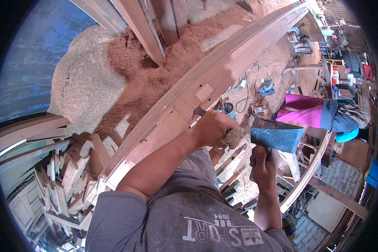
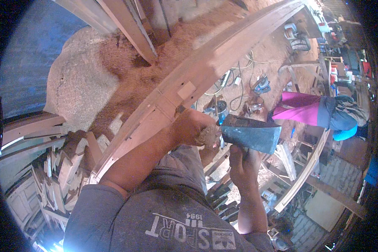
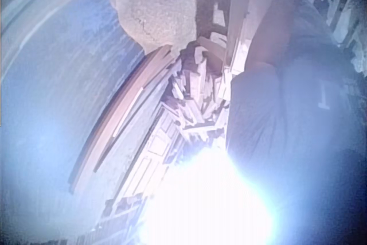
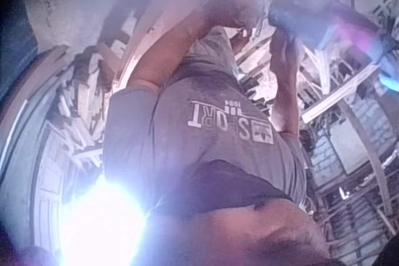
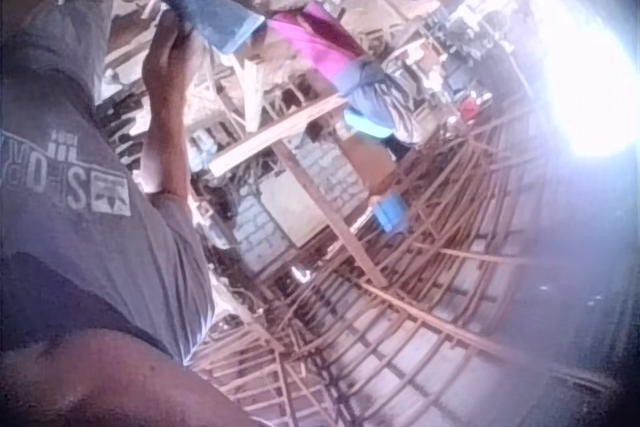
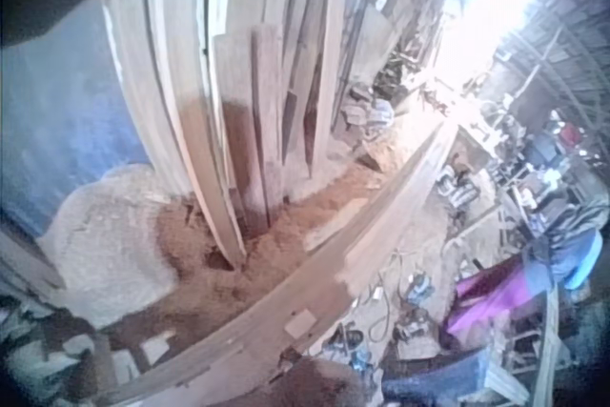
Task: The person uses a chisel to carve a groove into a long wooden plank. They then use a circular saw to cut the plank. The person is working in a cluttered workshop with another person visible in the background.
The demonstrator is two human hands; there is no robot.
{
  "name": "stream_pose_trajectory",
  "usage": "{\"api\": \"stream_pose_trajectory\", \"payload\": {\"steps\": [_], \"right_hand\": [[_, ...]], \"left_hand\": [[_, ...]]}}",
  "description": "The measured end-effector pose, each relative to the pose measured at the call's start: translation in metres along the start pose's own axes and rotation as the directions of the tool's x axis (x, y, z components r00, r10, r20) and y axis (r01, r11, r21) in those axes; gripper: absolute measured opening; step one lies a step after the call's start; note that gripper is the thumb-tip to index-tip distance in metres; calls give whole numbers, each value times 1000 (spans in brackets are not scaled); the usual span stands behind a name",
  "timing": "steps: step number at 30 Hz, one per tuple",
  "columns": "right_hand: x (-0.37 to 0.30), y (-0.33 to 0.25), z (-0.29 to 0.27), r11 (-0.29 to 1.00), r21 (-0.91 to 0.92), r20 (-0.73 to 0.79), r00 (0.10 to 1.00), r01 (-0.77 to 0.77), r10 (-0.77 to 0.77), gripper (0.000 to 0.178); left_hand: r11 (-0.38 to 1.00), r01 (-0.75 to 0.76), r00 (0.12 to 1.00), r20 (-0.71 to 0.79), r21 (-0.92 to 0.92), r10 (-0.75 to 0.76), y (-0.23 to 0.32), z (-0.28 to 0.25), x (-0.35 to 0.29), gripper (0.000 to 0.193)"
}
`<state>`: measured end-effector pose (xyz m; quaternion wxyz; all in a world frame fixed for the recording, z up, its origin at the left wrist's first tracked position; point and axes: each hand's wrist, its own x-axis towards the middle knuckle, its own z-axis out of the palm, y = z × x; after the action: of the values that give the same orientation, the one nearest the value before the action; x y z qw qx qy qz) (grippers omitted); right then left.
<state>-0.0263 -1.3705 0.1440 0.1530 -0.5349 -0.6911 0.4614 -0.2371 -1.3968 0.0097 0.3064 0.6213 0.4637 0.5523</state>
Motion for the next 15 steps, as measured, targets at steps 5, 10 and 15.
{"api": "stream_pose_trajectory", "payload": {"steps": [5,10,15], "right_hand": [[1,16,-4,956,-220,34,981,192,-189,32],[5,-1,-1,967,-142,50,977,212,-207,35],[7,-17,16,875,-380,88,953,301,-289,26]], "left_hand": [[1000,-18,1000,-8,-20,18,1,-1,0,21],[1000,-19,998,-60,19,20,-2,-4,1,24],[997,21,998,-61,-77,-26,-5,-21,3,31]]}}
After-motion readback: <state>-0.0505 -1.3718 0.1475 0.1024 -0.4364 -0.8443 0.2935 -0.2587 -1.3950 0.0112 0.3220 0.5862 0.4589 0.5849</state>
